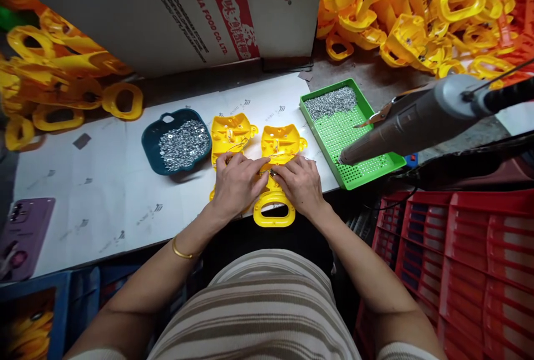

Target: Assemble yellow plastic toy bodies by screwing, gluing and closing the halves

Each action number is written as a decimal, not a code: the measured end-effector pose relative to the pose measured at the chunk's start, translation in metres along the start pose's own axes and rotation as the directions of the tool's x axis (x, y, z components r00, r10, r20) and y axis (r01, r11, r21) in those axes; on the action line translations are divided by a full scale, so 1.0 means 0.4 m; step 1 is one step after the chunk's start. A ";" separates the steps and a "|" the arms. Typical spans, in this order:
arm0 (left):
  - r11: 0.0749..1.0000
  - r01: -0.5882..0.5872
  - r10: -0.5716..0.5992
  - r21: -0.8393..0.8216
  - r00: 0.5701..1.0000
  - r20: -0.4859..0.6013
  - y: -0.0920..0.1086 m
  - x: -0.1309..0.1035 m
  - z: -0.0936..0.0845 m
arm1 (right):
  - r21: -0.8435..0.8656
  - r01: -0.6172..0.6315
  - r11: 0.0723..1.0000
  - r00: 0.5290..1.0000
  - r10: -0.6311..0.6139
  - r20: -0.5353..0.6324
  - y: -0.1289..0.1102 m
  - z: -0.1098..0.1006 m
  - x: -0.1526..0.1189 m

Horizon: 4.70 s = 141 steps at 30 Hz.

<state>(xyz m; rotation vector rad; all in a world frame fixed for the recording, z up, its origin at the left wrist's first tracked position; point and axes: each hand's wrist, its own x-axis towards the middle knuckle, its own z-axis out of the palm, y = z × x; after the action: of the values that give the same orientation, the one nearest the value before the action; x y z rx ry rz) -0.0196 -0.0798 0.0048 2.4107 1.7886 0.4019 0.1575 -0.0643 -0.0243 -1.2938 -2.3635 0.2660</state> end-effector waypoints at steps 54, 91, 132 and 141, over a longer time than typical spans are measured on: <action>0.995 0.074 -0.088 0.065 0.964 0.252 0.031 0.040 -0.023 | -0.004 0.022 1.000 1.000 -0.022 0.016 0.012 -0.017 0.004; 0.999 -0.028 0.023 0.040 0.994 0.110 0.006 0.040 -0.008 | -0.064 -0.226 0.972 0.955 0.209 -0.210 -0.034 0.028 -0.028; 0.996 0.086 -0.085 0.015 0.995 -0.047 0.025 -0.178 -0.011 | 0.647 -0.390 0.655 0.906 0.400 0.141 -0.029 -0.021 -0.084; 0.997 0.081 -0.081 -0.005 0.997 0.008 0.043 -0.170 0.006 | 0.339 -0.219 0.915 0.974 0.184 0.134 -0.044 -0.023 -0.071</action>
<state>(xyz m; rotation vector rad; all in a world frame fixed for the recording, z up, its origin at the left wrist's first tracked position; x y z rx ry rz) -0.0214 -0.1494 -0.0029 2.3233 1.8722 0.3882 0.1619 -0.0980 -0.0179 -1.3690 -2.1294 0.7968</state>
